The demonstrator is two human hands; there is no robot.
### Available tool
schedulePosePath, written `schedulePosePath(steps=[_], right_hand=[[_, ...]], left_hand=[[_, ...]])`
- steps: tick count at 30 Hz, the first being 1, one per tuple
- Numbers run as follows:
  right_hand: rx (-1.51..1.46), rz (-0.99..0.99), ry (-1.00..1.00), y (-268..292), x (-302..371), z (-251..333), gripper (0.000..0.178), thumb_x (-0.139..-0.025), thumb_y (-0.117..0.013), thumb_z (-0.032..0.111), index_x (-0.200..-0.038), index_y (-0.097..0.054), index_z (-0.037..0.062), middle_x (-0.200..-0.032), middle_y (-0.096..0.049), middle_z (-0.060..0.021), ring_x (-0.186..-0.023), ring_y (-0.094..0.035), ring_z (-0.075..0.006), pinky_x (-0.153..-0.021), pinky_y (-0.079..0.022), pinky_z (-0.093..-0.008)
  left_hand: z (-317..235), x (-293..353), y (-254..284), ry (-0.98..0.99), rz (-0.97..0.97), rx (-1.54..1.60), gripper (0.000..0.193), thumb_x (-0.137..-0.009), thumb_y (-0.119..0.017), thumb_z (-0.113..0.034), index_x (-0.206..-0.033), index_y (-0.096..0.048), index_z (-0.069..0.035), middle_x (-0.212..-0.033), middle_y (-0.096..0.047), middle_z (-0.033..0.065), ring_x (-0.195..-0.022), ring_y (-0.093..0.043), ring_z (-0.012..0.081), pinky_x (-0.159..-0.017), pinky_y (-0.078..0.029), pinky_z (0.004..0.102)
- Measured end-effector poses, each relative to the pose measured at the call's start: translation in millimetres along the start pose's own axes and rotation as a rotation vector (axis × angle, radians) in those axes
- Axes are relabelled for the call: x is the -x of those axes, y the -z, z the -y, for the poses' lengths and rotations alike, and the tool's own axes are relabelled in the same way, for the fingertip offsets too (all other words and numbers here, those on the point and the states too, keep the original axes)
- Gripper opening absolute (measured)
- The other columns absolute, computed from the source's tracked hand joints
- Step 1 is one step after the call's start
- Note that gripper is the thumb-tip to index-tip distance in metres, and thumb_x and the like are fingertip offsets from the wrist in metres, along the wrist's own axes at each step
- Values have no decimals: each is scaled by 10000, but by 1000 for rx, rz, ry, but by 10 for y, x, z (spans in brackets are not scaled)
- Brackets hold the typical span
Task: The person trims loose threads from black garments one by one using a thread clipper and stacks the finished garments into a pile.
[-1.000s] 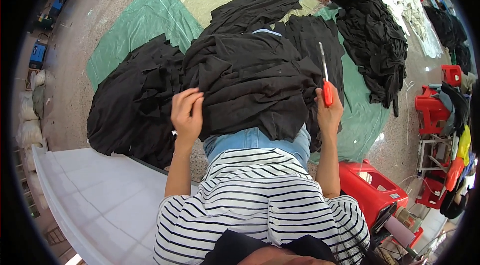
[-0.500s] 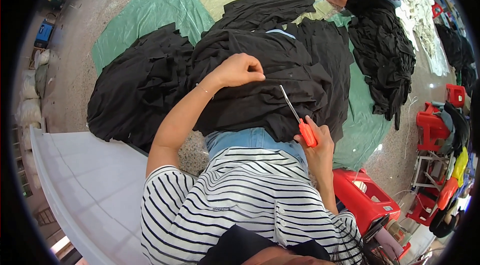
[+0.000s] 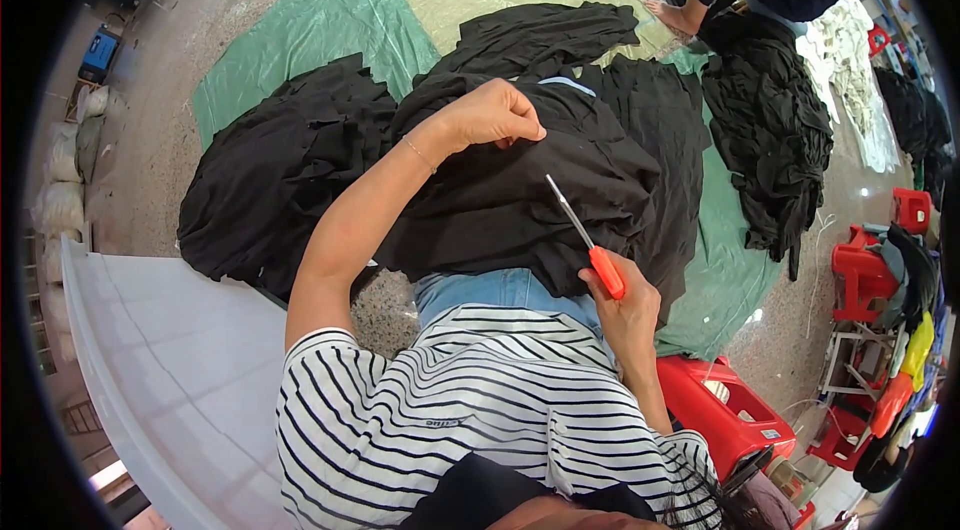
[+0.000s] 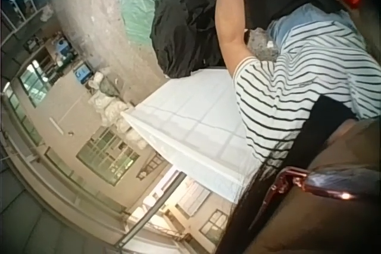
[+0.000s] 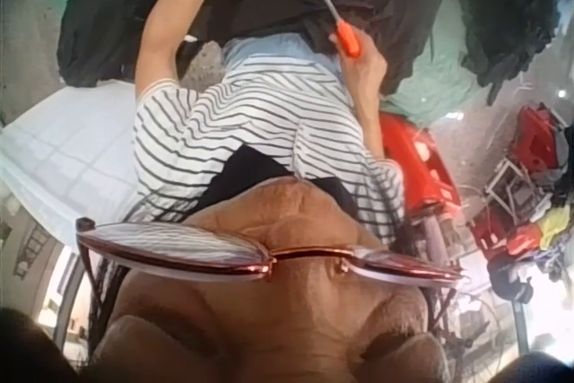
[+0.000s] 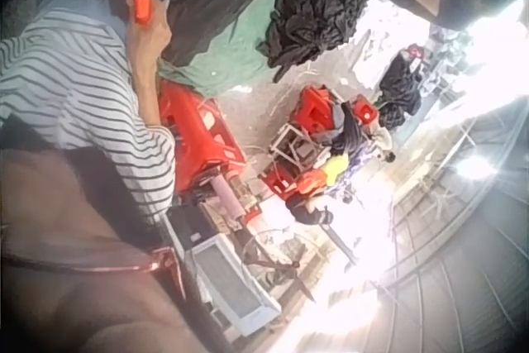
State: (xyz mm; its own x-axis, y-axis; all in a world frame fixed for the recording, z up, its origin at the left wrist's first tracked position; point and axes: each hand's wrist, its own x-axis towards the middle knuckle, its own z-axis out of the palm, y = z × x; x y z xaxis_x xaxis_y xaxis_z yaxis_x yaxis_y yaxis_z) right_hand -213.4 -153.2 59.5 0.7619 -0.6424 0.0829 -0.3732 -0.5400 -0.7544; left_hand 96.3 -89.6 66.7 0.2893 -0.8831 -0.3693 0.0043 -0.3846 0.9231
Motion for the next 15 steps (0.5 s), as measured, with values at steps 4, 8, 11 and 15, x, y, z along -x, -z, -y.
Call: schedulePosePath(steps=[4, 8, 11, 15], right_hand=[[29, -28, -8, 10, -27, 146, 287, -802, -782, 238, -974, -657, 46, -827, -677, -148, -702, -659, -360, -610, -513, -378], [97, 11, -43, 26, -21, 141, 275, -812, -772, 265, -937, -650, 52, -760, -660, -151, -649, -642, -373, -563, -496, -394], [155, 14, -68, 39, -1, 118, 275, -821, -762, 280, -932, -649, 55, -730, -651, -153, -635, -636, -377, -545, -485, -396], [119, -83, -73, 59, 20, 32, 269, -815, -767, 262, -946, -652, 57, -780, -660, -153, -665, -644, -374, -565, -487, -402]], left_hand=[[-43, 15, -30, 47, -35, -120, 189, -802, -731, -176, -694, -674, -33, -616, -563, -37, -531, -492, 46, -487, -416, 215], [45, 16, -28, -18, -133, -201, 204, -793, -721, -151, -680, -659, 7, -570, -559, -9, -490, -515, 82, -452, -416, 241], [137, 16, -4, 1, -168, -149, 148, -808, -692, -108, -734, -667, 18, -633, -603, -11, -549, -541, 60, -502, -437, 234], [419, -41, -208, -54, -70, 12, 155, -845, -699, -115, -900, -697, 30, -809, -671, -3, -724, -578, 50, -667, -469, 213]])
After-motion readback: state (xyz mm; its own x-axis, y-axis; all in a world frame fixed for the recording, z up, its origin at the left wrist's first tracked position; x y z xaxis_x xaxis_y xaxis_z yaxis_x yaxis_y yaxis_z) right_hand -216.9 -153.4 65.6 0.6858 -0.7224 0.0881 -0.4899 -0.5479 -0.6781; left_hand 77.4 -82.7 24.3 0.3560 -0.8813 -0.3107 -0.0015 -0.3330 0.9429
